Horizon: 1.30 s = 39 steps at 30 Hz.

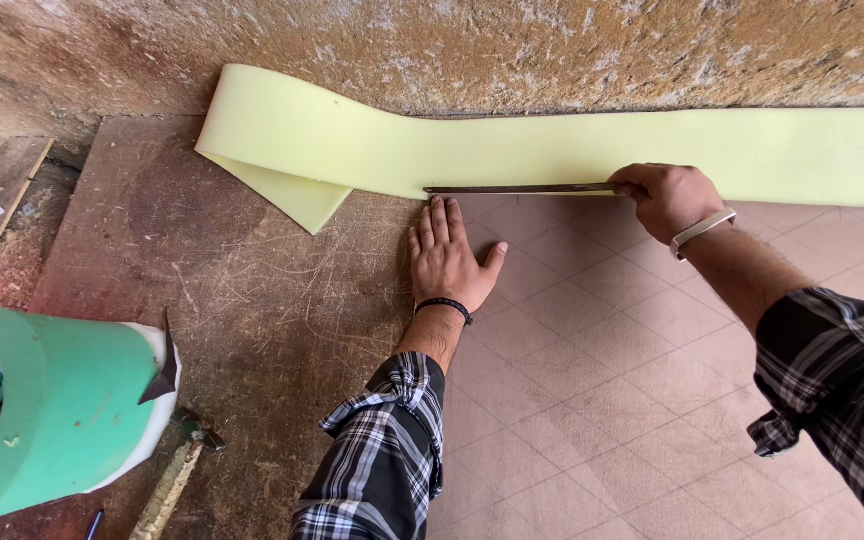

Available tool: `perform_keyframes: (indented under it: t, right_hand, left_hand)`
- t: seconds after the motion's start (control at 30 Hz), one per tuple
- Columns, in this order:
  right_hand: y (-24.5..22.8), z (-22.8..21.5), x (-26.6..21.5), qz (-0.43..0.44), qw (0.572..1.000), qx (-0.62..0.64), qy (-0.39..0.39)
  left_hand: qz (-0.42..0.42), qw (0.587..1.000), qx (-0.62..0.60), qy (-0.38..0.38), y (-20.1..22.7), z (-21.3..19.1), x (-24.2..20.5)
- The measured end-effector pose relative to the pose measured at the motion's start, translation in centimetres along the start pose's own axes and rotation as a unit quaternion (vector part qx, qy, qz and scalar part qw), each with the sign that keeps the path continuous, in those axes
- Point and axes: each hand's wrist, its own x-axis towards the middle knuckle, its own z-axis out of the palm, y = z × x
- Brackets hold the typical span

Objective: The person handles a black fabric sheet, then places a brown patterned fabric over a yellow foam sheet on a workbench. They use a metal ruler to align the layers and a spray gun to apply adhesive to the foam. The person presses the layers together and flips the assembly to continue working on the other side.

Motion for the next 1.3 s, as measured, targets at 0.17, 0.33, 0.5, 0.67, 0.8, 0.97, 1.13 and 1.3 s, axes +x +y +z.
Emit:
perform_keyframes:
  t: [0.17,0.33,0.5,0.67,0.8,0.97,1.13,1.3]
  right_hand:
    - [-1.0,-0.8,0.8,0.028,0.98,-0.176,-0.09]
    - [-0.3,-2.2,0.7,0.004,0.97,-0.22,-0.106]
    - [-1.3,-0.2,1.7,0.054,0.951,-0.237,-0.192]
    - [5.8,-4.2,-1.5,-0.002,0.975,-0.214,-0.06]
    - [9.1,-3.8,-2.2,0.059,0.962,-0.25,-0.093]
    - [11.5,-2.8,-2.5,0.054,0.963,-0.253,-0.08]
    - [15.4,-6.8,-4.4,0.052,0.973,-0.217,-0.063]
    - [18.0,-5.8,-4.9,0.017,0.978,-0.198,-0.061]
  left_hand:
    - [-0.005,1.0,-0.005,0.002,-0.1,0.0,0.0]
    - [-0.001,1.0,0.003,0.001,-0.1,-0.2,0.0]
    - [-0.003,1.0,0.008,-0.005,0.0,-0.3,-0.1]
    - [0.007,1.0,0.015,-0.007,-0.1,-0.2,0.0]
    - [0.012,1.0,0.019,-0.006,0.4,-0.1,0.1]
    - [0.012,1.0,0.004,0.013,-0.4,1.0,0.3]
    - [-0.014,0.999,0.033,0.024,-0.5,0.6,-0.8]
    - [0.045,0.999,0.028,-0.008,15.6,2.3,-7.2]
